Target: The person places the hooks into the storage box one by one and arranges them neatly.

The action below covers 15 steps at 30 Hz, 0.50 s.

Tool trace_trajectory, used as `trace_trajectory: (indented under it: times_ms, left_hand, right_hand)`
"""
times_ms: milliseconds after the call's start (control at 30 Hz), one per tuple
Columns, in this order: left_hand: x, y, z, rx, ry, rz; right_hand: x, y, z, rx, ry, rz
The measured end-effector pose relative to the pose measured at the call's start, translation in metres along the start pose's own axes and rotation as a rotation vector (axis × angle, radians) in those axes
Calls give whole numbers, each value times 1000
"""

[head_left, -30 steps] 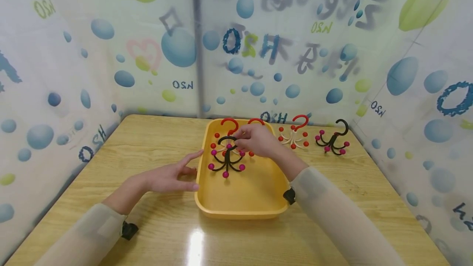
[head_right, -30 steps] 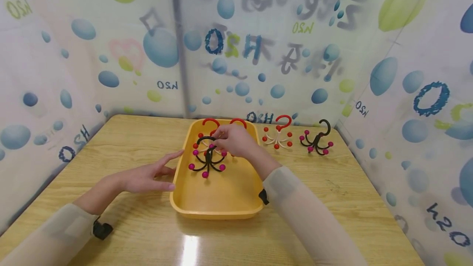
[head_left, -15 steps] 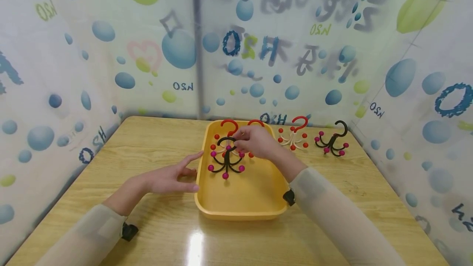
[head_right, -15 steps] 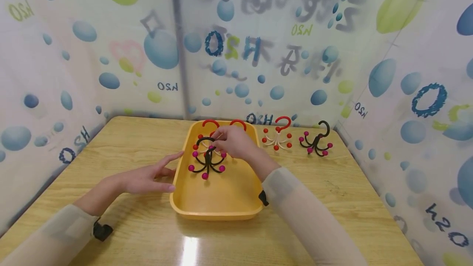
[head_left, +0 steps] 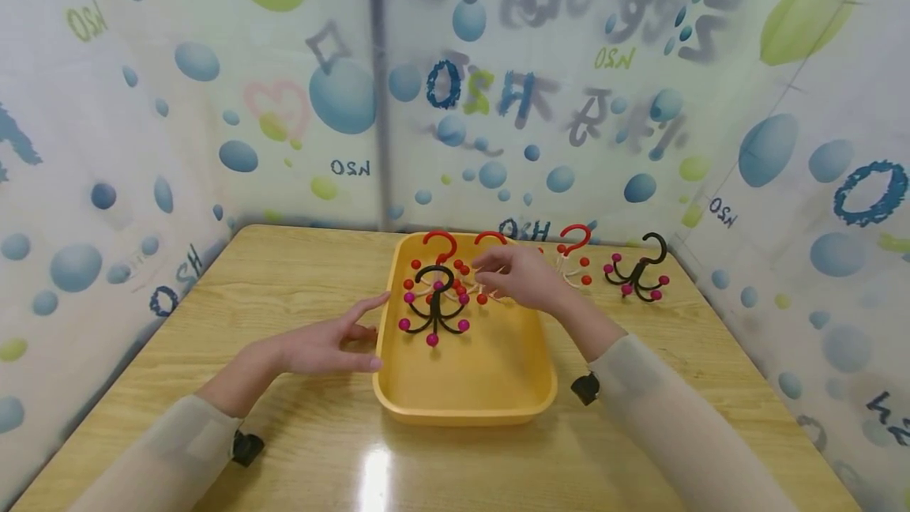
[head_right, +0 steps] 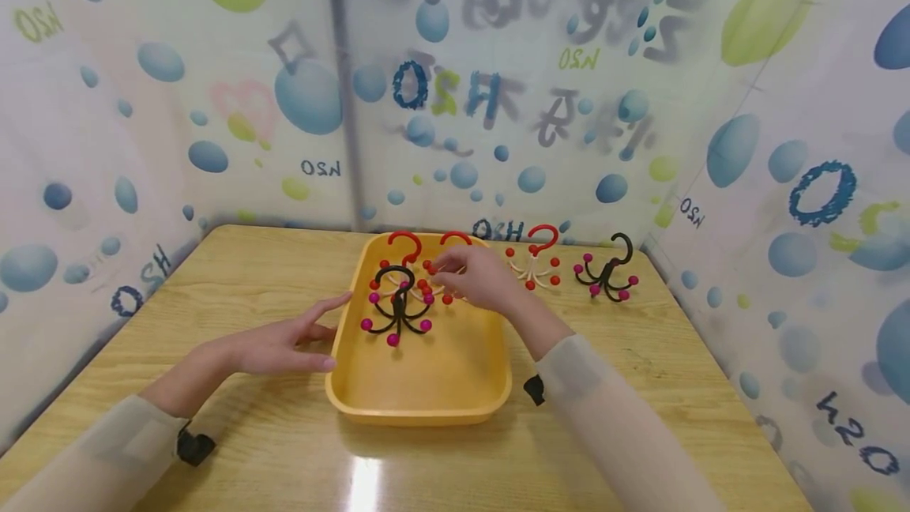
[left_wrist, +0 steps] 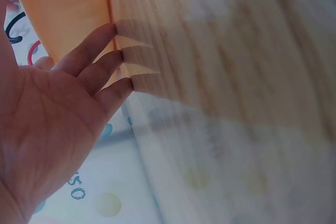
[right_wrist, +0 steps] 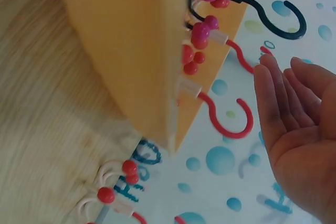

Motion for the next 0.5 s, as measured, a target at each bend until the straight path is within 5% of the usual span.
trace_trajectory:
  times_ms: [500]
  left_hand:
    - [-3, -1, 1, 4, -9, -23]
  right_hand:
    - [73, 54, -48, 159, -85, 87]
Point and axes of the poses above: each hand's wrist, its own y-axis away from the middle knuckle, its own z-axis out of the palm, x = y × z, the point moved 5 cm from there along -y, towards the middle knuckle, and after that the axes turned 8 degrees about z, right-handed, at the moved point
